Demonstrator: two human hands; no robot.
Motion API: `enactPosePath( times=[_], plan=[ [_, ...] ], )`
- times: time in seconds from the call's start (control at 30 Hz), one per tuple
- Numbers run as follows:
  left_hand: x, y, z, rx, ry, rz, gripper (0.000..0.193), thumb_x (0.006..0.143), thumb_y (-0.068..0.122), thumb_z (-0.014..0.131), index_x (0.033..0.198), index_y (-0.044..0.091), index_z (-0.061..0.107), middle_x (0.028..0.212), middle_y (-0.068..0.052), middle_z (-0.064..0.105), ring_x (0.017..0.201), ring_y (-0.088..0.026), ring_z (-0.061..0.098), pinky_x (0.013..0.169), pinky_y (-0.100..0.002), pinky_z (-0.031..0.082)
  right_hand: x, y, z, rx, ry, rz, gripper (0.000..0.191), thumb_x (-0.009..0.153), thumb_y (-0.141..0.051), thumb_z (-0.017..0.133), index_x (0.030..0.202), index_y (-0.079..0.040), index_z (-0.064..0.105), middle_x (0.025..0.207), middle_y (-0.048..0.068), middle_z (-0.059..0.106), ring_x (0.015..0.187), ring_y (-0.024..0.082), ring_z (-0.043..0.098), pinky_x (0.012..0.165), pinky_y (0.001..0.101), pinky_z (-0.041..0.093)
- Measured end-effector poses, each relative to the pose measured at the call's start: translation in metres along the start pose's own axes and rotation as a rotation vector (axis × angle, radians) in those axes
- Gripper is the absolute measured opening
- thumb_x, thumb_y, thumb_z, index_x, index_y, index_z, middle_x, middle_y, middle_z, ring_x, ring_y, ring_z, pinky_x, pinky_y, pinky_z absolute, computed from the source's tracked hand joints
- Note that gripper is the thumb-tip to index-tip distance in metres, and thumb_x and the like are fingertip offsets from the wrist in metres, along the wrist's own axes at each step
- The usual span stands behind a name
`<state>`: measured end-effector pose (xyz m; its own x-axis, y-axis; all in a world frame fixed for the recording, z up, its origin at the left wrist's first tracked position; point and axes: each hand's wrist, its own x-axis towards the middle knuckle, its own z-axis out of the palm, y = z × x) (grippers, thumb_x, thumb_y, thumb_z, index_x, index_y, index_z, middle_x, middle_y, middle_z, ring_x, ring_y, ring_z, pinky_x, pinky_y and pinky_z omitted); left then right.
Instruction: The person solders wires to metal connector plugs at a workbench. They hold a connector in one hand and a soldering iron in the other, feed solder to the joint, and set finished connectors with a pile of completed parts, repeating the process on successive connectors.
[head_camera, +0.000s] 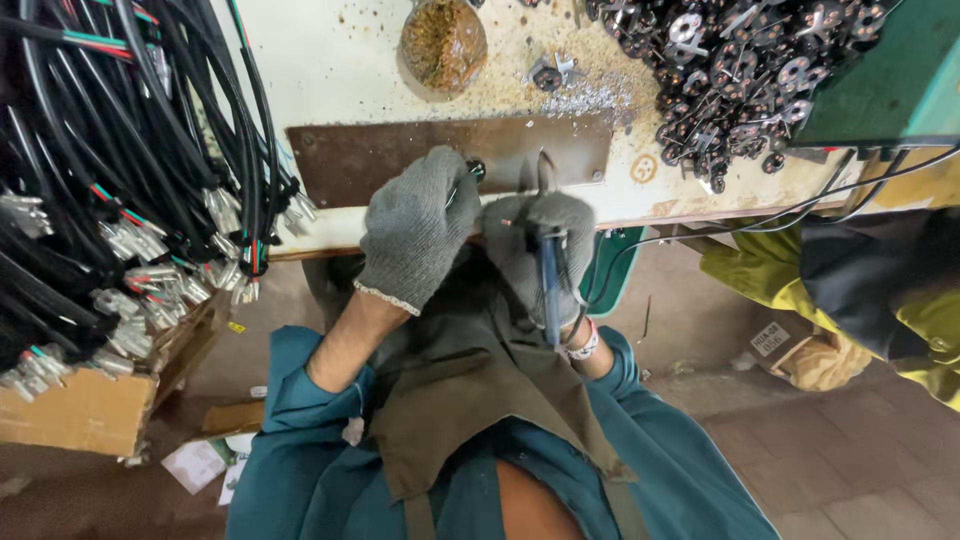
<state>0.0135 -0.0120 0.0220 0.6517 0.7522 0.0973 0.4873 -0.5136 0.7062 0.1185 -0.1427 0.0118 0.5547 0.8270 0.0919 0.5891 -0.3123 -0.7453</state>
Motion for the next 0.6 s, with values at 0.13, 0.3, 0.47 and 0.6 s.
enactPosePath(
  times=[0.13, 0.3, 0.47, 0.6],
  plan=[
    [-0.008, -0.001, -0.021, -0.347, -0.250, -0.219, 0.019, 0.099, 0.013, 0.070, 0.111, 0.002, 0.061, 0.093, -0.015, 0.067, 0.085, -0.035, 0.069, 0.074, -0.045, 0.052, 0.013, -0.001, -0.010, -0.096, -0.083, -0.083, 0.018, 0.076, -0.010, 0.086, 0.089, -0.012, 0.072, 0.086, 0.006, 0.069, 0.079, 0.029, 0.064, 0.074, 0.0401, 0.048],
    [-0.022, -0.011, -0.031, -0.444, -0.236, -0.142, 0.018, 0.101, 0.005, 0.065, 0.119, 0.001, 0.063, 0.116, -0.020, 0.067, 0.105, -0.040, 0.068, 0.089, -0.042, 0.055, 0.016, 0.000, -0.005, 0.114, -0.085, 0.056, 0.019, 0.080, -0.014, 0.087, 0.083, -0.012, 0.068, 0.082, 0.005, 0.069, 0.075, 0.027, 0.066, 0.069, 0.0376, 0.050],
    [-0.025, -0.021, -0.026, -0.480, -0.245, -0.084, 0.017, 0.100, 0.004, 0.064, 0.117, 0.002, 0.066, 0.113, -0.018, 0.068, 0.105, -0.038, 0.068, 0.089, -0.042, 0.055, 0.010, 0.006, -0.002, -0.127, -0.163, -0.005, 0.016, 0.078, -0.010, 0.090, 0.087, -0.012, 0.077, 0.075, 0.007, 0.068, 0.066, 0.027, 0.065, 0.060, 0.0361, 0.047],
    [-0.023, -0.028, -0.026, -0.522, -0.349, -0.094, 0.011, 0.097, 0.006, 0.070, 0.106, 0.000, 0.066, 0.105, -0.017, 0.069, 0.098, -0.037, 0.068, 0.082, -0.043, 0.053, 0.005, 0.009, 0.002, 0.007, 0.016, -0.228, 0.031, 0.078, -0.004, 0.088, 0.090, -0.014, 0.062, 0.092, 0.006, 0.068, 0.082, 0.025, 0.066, 0.075, 0.0337, 0.051]
  ],
)
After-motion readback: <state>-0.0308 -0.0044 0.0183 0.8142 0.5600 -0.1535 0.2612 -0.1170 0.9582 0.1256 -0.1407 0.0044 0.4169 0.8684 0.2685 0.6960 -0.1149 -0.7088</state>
